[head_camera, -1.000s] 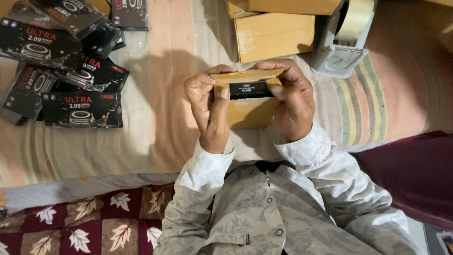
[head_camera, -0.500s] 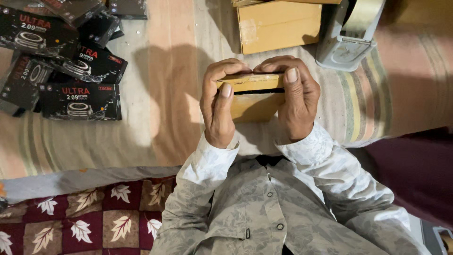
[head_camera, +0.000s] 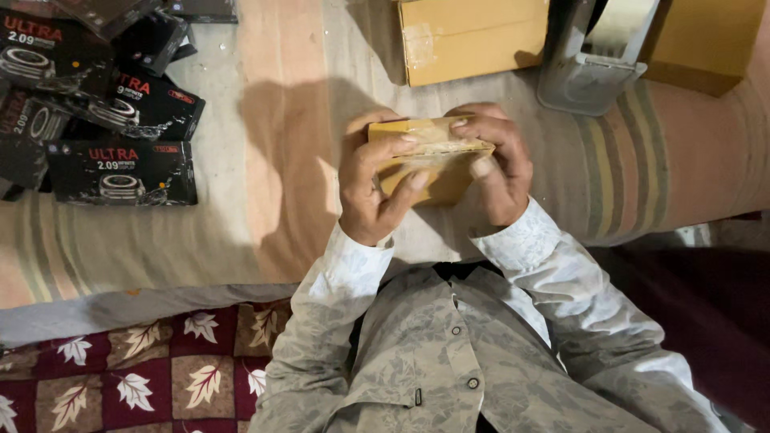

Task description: The person places small black product boxes into brown cardboard shipping boxes, closes the flaps, and seals them with clear packing tape using a tape dispenser. The person repeats this process for several units, stacking the sealed boxes on the table.

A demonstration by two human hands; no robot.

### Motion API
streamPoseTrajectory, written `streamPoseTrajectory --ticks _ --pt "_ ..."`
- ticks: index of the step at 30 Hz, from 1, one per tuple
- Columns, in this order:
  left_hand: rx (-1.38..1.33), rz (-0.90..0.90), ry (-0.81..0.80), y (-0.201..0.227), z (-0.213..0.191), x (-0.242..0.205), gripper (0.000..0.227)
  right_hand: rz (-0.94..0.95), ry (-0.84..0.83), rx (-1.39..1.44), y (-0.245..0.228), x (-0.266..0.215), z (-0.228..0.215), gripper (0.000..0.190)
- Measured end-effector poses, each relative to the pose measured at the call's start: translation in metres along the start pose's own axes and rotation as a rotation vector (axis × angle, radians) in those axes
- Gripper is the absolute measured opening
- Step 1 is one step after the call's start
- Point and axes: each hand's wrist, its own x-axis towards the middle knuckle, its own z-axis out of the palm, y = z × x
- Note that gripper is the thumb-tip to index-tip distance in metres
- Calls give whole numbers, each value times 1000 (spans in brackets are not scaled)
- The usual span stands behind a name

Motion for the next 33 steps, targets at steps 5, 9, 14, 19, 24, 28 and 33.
streamPoseTrajectory --ticks 5,9,14,19,24,28,33 --pt "-55 -104 33 -10 3 -1 36 30 45 -283 -5 1 8 28" --pt "198 -90 -198 -7 -8 33 27 266 321 -127 -4 -2 35 28" --pt "134 -423 -839 -33 -31 89 38 713 213 -69 12 -26 6 25" --pt "495 -22 -471 -63 16 61 33 221 423 -716 20 -21 -100 19" --pt "-120 -365 -521 -83 124 22 22 362 372 -923 58 9 -183 31" --pt "-166 -237 -449 -105 177 10 38 304 323 -977 100 17 -205 48" --pt "-375 -258 -432 -123 194 4 55 226 329 -1040 119 41 -212 48"
